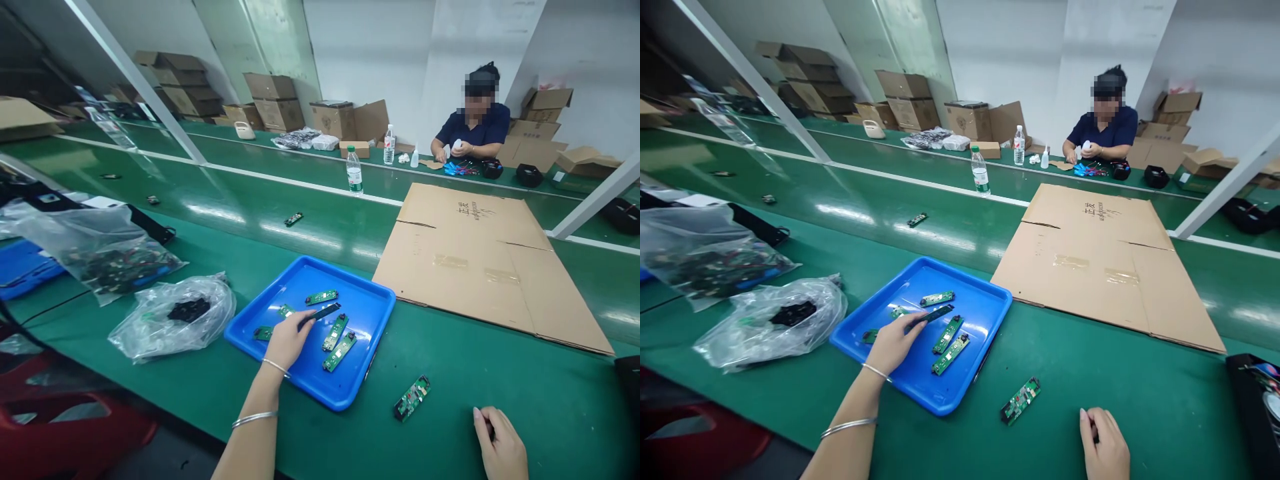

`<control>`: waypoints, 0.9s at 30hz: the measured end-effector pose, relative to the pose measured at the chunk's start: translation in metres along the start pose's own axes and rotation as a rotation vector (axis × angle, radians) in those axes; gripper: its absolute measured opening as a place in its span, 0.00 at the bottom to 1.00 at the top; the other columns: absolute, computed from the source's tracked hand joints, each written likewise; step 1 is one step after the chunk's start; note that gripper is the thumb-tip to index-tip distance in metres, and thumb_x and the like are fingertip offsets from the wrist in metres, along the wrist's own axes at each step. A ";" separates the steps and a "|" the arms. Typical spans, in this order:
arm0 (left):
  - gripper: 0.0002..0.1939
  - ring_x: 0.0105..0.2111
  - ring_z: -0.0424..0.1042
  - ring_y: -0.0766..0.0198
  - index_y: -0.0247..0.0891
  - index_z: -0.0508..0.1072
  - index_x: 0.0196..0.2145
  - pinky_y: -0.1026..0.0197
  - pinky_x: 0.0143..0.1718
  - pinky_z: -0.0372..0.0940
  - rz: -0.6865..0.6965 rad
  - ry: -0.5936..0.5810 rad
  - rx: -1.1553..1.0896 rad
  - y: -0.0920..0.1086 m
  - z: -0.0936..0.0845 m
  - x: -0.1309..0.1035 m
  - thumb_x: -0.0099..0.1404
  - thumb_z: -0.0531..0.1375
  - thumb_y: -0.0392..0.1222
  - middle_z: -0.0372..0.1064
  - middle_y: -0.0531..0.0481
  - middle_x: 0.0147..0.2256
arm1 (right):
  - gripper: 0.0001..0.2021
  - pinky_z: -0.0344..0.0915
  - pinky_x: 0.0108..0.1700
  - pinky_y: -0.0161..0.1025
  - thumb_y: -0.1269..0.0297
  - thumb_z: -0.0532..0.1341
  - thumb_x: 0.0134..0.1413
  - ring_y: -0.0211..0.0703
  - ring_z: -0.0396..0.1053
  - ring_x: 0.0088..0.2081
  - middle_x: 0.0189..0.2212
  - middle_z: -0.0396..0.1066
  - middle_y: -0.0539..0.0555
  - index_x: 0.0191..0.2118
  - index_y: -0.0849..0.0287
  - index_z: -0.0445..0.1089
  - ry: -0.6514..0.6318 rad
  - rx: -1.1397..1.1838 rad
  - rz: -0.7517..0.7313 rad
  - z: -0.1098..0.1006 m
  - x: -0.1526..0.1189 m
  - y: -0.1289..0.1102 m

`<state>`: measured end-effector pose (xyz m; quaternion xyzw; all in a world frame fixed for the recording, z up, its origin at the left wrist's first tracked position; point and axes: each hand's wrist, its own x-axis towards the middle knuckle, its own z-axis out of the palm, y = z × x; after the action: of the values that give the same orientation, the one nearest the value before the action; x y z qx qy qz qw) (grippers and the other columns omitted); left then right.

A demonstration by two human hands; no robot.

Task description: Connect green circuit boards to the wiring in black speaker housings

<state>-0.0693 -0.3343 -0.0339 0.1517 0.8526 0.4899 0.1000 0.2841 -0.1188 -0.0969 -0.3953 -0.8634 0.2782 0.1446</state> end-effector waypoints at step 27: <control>0.02 0.32 0.76 0.61 0.34 0.70 0.28 0.62 0.34 0.70 -0.428 -0.163 -0.939 0.036 0.011 -0.038 0.54 0.59 0.30 0.76 0.49 0.27 | 0.29 0.57 0.16 0.33 0.37 0.43 0.53 0.38 0.61 0.16 0.15 0.61 0.50 0.19 0.55 0.61 0.079 -0.008 -0.011 -0.005 0.001 -0.016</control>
<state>-0.0243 -0.3224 -0.0076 -0.0495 0.5423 0.7747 0.3214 0.2759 -0.1243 -0.0836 -0.4019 -0.8603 0.2580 0.1785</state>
